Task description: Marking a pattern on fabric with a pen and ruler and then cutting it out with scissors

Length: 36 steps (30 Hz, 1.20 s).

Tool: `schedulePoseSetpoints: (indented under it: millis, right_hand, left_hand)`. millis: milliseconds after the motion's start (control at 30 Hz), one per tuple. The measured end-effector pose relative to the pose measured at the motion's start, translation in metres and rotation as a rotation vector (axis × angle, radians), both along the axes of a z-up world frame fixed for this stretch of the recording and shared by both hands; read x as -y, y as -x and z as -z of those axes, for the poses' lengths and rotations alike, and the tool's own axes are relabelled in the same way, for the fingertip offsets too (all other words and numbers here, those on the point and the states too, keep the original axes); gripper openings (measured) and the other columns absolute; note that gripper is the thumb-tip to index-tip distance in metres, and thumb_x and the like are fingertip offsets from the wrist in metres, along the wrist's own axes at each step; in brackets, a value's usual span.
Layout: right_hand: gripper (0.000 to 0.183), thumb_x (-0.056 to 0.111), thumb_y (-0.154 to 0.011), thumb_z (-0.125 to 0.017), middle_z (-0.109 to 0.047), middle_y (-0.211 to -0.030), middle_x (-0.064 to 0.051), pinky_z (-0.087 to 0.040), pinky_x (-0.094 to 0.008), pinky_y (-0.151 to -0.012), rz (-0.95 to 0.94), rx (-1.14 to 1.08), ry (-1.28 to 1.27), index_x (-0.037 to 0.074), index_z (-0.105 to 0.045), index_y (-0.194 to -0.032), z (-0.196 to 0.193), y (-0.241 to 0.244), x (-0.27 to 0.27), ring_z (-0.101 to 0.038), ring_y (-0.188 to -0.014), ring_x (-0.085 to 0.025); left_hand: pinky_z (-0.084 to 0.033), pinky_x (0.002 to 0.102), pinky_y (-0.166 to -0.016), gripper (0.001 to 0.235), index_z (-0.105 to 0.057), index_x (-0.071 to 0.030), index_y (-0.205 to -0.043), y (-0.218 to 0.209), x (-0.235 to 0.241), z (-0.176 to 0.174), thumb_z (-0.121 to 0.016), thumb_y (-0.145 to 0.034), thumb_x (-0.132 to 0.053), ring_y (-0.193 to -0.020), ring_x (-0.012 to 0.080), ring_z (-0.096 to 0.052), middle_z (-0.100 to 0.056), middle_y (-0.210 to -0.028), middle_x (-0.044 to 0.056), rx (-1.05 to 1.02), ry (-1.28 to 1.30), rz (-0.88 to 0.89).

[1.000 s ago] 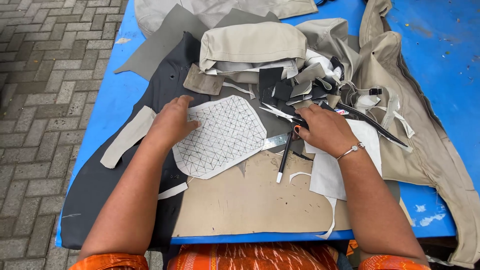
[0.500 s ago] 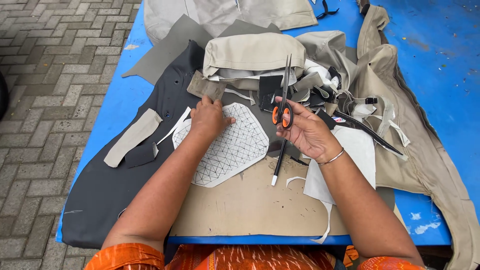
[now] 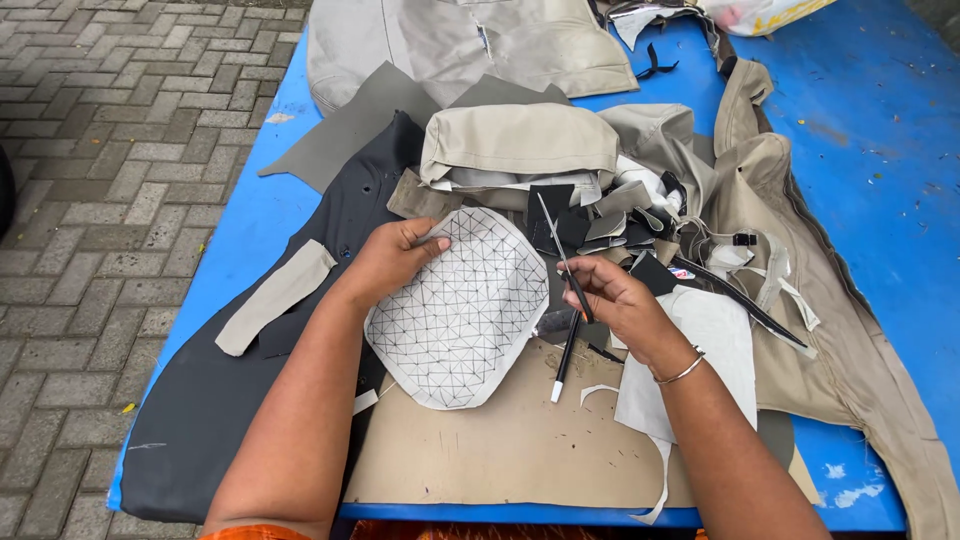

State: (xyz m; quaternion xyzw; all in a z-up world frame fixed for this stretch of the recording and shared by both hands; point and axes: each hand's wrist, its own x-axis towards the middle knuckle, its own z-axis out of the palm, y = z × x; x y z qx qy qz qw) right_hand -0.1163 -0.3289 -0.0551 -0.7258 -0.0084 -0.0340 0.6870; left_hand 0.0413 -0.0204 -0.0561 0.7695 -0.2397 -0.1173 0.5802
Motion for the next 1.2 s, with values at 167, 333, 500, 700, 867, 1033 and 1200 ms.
schedulePoseSetpoints:
  millis: [167, 333, 500, 700, 867, 1033, 1200]
  right_hand:
    - [0.045, 0.0, -0.089, -0.067, -0.072, -0.097, -0.016, -0.054, -0.024, -0.073, -0.057, -0.011, -0.027, 0.001, -0.059, -0.134, -0.012, 0.006, -0.008, -0.068, -0.088, -0.018]
    - [0.042, 0.008, -0.091, -0.065, -0.069, -0.096, -0.018, -0.046, -0.024, -0.064, -0.074, -0.057, -0.036, 0.001, -0.059, -0.132, -0.021, 0.009, -0.014, -0.063, -0.085, -0.019]
    - [0.043, 0.02, -0.092, -0.06, -0.068, -0.096, -0.019, -0.042, -0.026, -0.065, -0.159, -0.146, -0.021, 0.001, -0.059, -0.13, -0.015, 0.012, -0.021, -0.057, -0.086, -0.02]
    - [0.044, 0.018, -0.09, -0.064, -0.068, -0.095, -0.016, -0.042, -0.024, -0.063, -0.12, -0.159, 0.016, 0.002, -0.061, -0.131, -0.018, 0.01, -0.02, -0.058, -0.085, -0.018]
    - [0.044, 0.017, -0.088, -0.067, -0.069, -0.093, -0.015, -0.041, -0.024, -0.063, -0.112, -0.17, 0.084, 0.002, -0.063, -0.129, -0.023, 0.011, -0.019, -0.06, -0.084, -0.018]
    - [0.042, 0.017, -0.087, -0.069, -0.071, -0.091, -0.016, -0.042, -0.025, -0.062, -0.118, -0.188, 0.079, 0.002, -0.066, -0.126, -0.023, 0.013, -0.021, -0.062, -0.083, -0.019]
    - [0.039, 0.013, -0.086, -0.067, -0.067, -0.08, -0.018, -0.044, -0.025, -0.064, -0.126, -0.116, -0.001, -0.003, -0.067, -0.122, -0.035, 0.016, -0.03, -0.06, -0.078, -0.019]
  left_hand:
    - [-0.05, 0.027, -0.066, 0.015, -0.078, -0.013, -0.096, 0.007, -0.014, -0.042, -0.08, -0.09, -0.027, -0.069, 0.0091, -0.057, -0.068, -0.067, 0.004, -0.025, 0.093, -0.085]
    - [-0.053, 0.021, -0.056, 0.009, -0.077, -0.01, -0.087, 0.005, -0.026, -0.041, -0.084, -0.084, -0.016, -0.058, 0.0072, -0.061, -0.069, -0.062, 0.005, -0.174, 0.26, -0.07]
    - [-0.056, 0.052, -0.089, 0.031, -0.076, -0.003, -0.116, -0.017, -0.036, -0.001, -0.078, -0.088, -0.016, -0.101, 0.0463, -0.07, -0.076, -0.105, 0.023, 0.026, -0.304, -0.013]
    - [-0.053, 0.045, -0.091, 0.029, -0.073, -0.01, -0.122, -0.041, -0.037, 0.041, -0.071, -0.094, -0.017, -0.099, 0.0335, -0.071, -0.077, -0.104, 0.012, 0.008, -0.231, 0.001]
    - [-0.046, 0.029, -0.07, 0.01, -0.075, -0.008, -0.095, -0.002, -0.026, -0.026, -0.077, -0.09, -0.016, -0.071, 0.0121, -0.052, -0.067, -0.071, 0.002, -0.024, -0.028, -0.021]
    - [-0.044, 0.022, -0.062, 0.012, -0.078, -0.011, -0.092, 0.009, -0.023, -0.042, -0.083, -0.088, -0.021, -0.063, 0.0067, -0.051, -0.068, -0.067, -0.001, -0.083, 0.111, -0.098]
    - [-0.039, 0.02, -0.056, 0.01, -0.077, -0.012, -0.084, 0.014, -0.022, -0.05, -0.084, -0.085, -0.019, -0.057, 0.0063, -0.049, -0.06, -0.059, -0.003, -0.085, 0.112, -0.095]
